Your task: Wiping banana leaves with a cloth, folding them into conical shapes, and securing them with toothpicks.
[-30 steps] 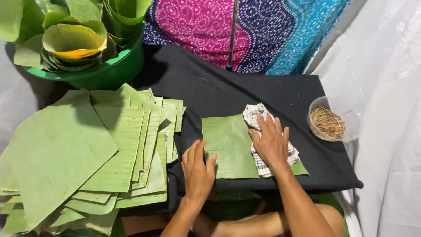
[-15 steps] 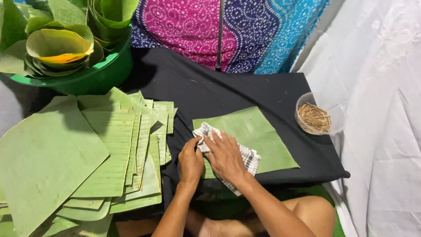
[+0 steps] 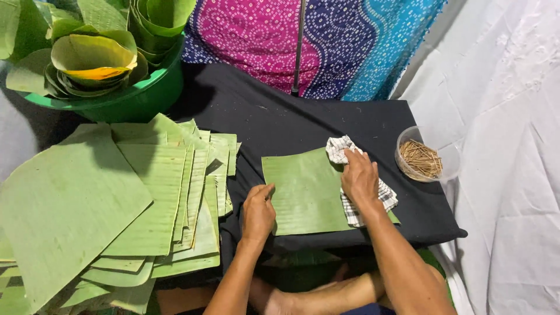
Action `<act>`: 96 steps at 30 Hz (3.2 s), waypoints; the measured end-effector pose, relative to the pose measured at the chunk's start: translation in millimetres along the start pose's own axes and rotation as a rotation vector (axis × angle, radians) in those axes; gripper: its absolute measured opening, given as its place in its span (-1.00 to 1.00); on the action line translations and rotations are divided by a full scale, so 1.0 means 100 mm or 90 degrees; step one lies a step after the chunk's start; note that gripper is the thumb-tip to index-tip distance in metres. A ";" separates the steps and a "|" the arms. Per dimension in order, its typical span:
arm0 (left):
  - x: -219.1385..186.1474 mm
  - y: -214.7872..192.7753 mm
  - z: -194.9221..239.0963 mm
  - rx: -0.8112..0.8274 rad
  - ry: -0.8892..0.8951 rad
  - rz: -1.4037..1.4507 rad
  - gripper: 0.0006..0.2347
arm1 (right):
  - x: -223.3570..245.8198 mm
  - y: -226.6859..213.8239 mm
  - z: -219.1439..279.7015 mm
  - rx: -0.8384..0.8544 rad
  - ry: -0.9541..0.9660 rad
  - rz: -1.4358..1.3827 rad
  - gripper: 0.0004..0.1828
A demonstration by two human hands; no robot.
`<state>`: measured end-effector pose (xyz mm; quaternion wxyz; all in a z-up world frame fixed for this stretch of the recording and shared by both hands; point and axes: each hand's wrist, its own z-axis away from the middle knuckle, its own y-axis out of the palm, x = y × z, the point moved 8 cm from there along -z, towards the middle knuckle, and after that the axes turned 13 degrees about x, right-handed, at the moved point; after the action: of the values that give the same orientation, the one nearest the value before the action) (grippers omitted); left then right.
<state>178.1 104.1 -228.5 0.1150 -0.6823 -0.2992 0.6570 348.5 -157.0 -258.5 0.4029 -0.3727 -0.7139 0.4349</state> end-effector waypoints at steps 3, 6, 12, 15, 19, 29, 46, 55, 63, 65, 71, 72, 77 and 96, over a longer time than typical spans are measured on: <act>0.02 0.02 -0.04 0.044 0.026 0.002 -0.61 | 0.73 -0.32 0.08 -0.145 -0.128 -0.026 -0.54; 0.01 0.09 -0.03 0.090 0.029 -0.054 -0.56 | 1.51 -0.41 0.20 -0.007 -0.170 -0.072 -0.56; -0.12 0.00 -0.03 0.093 0.034 -0.116 -0.55 | 1.20 0.02 -0.05 0.184 -0.052 -0.039 -0.46; -0.01 0.03 0.01 0.074 0.042 -0.137 -0.60 | 0.68 -0.04 -0.08 0.181 0.036 -0.008 -0.47; -0.01 0.03 0.02 0.047 0.060 -0.167 -0.62 | 0.07 -0.28 -0.02 0.107 0.066 0.031 -0.48; -0.18 0.07 0.08 0.006 0.050 -0.303 -0.73 | 0.01 -0.79 0.58 0.186 0.093 -0.043 -0.51; -0.40 0.09 0.23 0.152 0.175 -0.211 -0.53 | -0.31 -1.39 0.80 -0.008 0.108 -0.292 -0.43; -1.11 -0.73 0.11 0.044 -0.062 0.267 -0.81 | 0.55 -3.14 0.86 -0.285 -0.010 -0.402 -0.57; 0.32 0.18 0.12 -0.003 -0.308 0.581 -0.80 | 0.80 -2.12 0.69 -0.116 0.032 -0.508 -0.46; 0.39 0.25 0.13 -0.013 -0.332 0.636 -0.78 | 1.00 -1.61 0.68 -0.033 0.064 -0.557 -0.39; 0.40 0.26 0.13 -0.035 -0.339 0.712 -0.71 | 2.15 -0.87 0.83 -0.054 -0.269 -0.352 -0.62; 0.41 0.27 0.14 -0.040 -0.336 0.730 -0.72 | 2.18 -0.61 0.81 0.088 -0.221 -0.306 -0.50; 0.54 0.26 0.12 -0.066 -0.321 0.795 -0.74 | 1.81 -0.30 0.55 0.208 -0.141 -0.102 -0.38; 0.73 0.36 -0.05 -0.085 -0.339 0.797 -0.75 | 1.91 -0.80 0.83 0.005 -0.265 -0.058 -0.49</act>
<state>189.4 117.6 -308.0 -0.4064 -0.5473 0.0939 0.7256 183.4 -42.1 -161.6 0.2676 -0.2407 -0.7962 0.4864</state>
